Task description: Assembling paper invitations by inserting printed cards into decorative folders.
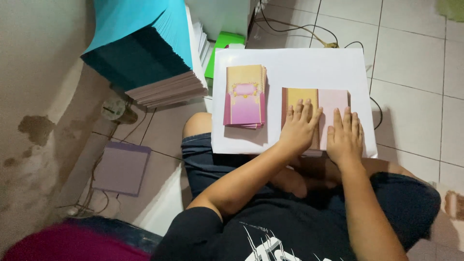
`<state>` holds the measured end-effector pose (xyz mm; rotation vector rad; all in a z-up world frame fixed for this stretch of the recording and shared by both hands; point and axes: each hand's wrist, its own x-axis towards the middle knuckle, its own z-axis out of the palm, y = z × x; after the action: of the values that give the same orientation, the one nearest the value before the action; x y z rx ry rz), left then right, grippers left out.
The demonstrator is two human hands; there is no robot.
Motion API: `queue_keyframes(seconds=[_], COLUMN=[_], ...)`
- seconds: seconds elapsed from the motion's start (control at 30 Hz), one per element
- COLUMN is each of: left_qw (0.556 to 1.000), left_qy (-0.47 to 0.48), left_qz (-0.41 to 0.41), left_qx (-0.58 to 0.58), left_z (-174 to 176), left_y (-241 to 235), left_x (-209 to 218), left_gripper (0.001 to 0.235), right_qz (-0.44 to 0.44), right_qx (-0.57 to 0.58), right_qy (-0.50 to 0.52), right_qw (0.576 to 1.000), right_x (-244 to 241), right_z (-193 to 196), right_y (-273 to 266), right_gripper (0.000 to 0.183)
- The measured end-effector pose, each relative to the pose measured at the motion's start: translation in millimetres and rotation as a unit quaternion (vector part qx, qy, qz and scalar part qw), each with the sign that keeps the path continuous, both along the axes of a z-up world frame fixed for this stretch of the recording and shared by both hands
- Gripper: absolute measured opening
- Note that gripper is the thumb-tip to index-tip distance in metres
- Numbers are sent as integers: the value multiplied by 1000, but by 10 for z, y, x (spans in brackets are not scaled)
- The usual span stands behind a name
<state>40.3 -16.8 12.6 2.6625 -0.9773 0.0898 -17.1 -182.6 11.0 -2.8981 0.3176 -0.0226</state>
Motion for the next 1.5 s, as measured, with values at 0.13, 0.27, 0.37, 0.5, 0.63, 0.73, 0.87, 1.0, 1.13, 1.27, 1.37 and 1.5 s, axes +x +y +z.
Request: queue_keyframes(seconds=[0.13,0.27,0.37,0.5,0.63,0.73,0.87,1.0,1.13,1.27,1.37,1.5], left_qw=[993,984,993,994,931,859,816,824,884,900,909,906], left_qy=[-52,-37,-61,-58,76,131,182,158,36,-27,-70,-128], left_qz=[-95,-174,-99,80,74,219,324,380,382,396,393,399], left_qx=[-48,14,6,-47,-350,-444,-442,-390,-267,-181,-118,-53], left_z=[-454,-226,-226,412,932,947,678,691,347,205,216,280], left_y=[-46,287,442,859,1364,1630,1816,1804,1793,1761,1751,1727], left_x=[-255,-373,-505,-599,-314,-61,183,197,231,212,212,219], left_gripper=[68,92,74,26,33,23,19,18,29,33,28,42], right_qz=[-1,3,10,5,6,9,2,-6,1,0,3,3], right_qx=[8,7,16,18,23,16,20,25,18,13,10,7], right_qy=[-26,-63,-69,-70,-73,-66,-88,-74,-80,-76,-92,-92], right_qw=[1000,998,997,997,997,998,996,997,997,997,996,996], right_x=[-54,-20,-37,-38,-31,-25,-33,-18,-22,-24,-35,-39], right_z=[-109,-140,-110,-205,-136,-124,-24,17,48,47,55,53], right_y=[-45,-67,-37,-96,-59,-39,46,65,85,78,91,85], right_gripper=[61,62,62,63,62,62,62,63,63,63,63,64])
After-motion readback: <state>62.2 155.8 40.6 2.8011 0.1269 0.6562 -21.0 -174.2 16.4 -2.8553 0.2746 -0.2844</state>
